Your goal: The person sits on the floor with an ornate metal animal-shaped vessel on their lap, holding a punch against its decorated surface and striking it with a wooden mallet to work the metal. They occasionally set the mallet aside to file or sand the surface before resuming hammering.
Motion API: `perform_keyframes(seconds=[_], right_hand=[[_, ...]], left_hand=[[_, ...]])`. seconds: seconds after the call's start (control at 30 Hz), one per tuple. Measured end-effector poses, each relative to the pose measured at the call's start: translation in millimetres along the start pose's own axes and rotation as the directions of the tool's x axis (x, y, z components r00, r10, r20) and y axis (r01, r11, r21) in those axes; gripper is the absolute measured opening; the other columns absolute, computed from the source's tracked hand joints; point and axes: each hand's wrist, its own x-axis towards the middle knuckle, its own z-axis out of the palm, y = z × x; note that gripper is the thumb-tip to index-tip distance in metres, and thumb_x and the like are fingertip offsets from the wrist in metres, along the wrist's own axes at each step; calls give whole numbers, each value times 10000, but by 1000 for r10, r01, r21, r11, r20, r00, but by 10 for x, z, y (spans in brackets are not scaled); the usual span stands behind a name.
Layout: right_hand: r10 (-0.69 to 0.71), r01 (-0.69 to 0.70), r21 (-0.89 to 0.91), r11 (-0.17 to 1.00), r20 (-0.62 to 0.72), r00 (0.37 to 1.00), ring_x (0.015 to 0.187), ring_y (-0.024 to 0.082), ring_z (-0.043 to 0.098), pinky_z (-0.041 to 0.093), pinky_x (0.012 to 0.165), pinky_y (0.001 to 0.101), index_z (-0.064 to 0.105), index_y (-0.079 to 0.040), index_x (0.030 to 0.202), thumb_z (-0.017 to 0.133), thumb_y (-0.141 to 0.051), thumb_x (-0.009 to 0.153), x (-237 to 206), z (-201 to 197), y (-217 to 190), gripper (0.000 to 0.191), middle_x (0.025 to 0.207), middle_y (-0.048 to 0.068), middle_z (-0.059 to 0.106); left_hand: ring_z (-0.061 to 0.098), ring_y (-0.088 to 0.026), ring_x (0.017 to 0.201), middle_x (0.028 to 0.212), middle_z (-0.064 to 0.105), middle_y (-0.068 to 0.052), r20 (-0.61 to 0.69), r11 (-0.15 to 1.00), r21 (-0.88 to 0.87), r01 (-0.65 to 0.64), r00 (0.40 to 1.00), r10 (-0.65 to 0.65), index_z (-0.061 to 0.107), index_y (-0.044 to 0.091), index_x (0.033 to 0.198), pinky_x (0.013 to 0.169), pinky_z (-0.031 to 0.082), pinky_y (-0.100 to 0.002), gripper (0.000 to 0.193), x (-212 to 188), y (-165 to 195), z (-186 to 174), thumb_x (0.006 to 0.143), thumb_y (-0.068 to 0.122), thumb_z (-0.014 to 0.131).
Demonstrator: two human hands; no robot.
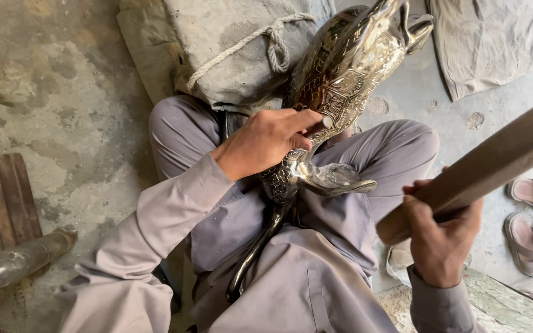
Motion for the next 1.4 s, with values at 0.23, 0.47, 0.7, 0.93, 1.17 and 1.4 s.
perform_keyframes(seconds=[0.23,0.47,0.7,0.93,1.17,1.4], right_hand=[[-119,112,-217,970,-17,993,981,195,664,581,923,329,455,65,1356,744,88,954,185,-6,-173,496,1067,133,668],[-131,126,-129,984,-32,991,937,148,665,546,907,279,561,70,1344,743,73,973,149,134,-190,414,1018,94,680],[-314,289,-564,773,55,948,900,209,660,527,896,333,583,40,1253,772,-3,883,176,247,-132,417,1025,119,692],[-296,282,-761,585,124,947,930,248,672,528,901,388,651,-25,1193,776,32,884,104,178,24,338,1047,135,698],[-64,21,-416,909,-91,994,902,154,677,565,806,325,551,-35,1217,762,-75,903,-37,229,197,380,1056,89,696],[-204,172,-323,931,-67,977,958,203,646,539,881,342,568,45,1263,814,20,946,-101,164,340,402,1059,146,670]], left_hand=[[738,-269,778,909,721,-108,-2,994,97,56,998,-56,573,107,1312,620,568,-388,384,-7,0,18,969,137,743],[699,-302,742,870,684,-104,1,984,175,29,1000,-29,582,131,1316,605,544,-417,404,-41,59,11,954,159,760],[730,-241,765,884,695,-69,70,991,129,-28,997,19,613,179,1333,657,595,-368,389,8,49,4,963,93,700],[738,-271,755,897,702,-86,218,991,129,-45,976,16,652,164,1246,651,603,-381,374,151,42,-29,894,38,675],[738,-286,792,879,698,-75,298,980,160,-114,953,62,629,164,1253,657,590,-399,344,177,2,-7,936,34,660],[719,-297,789,836,657,-93,151,981,176,-85,987,58,605,142,1216,654,564,-437,305,17,-66,-140,963,176,772]])
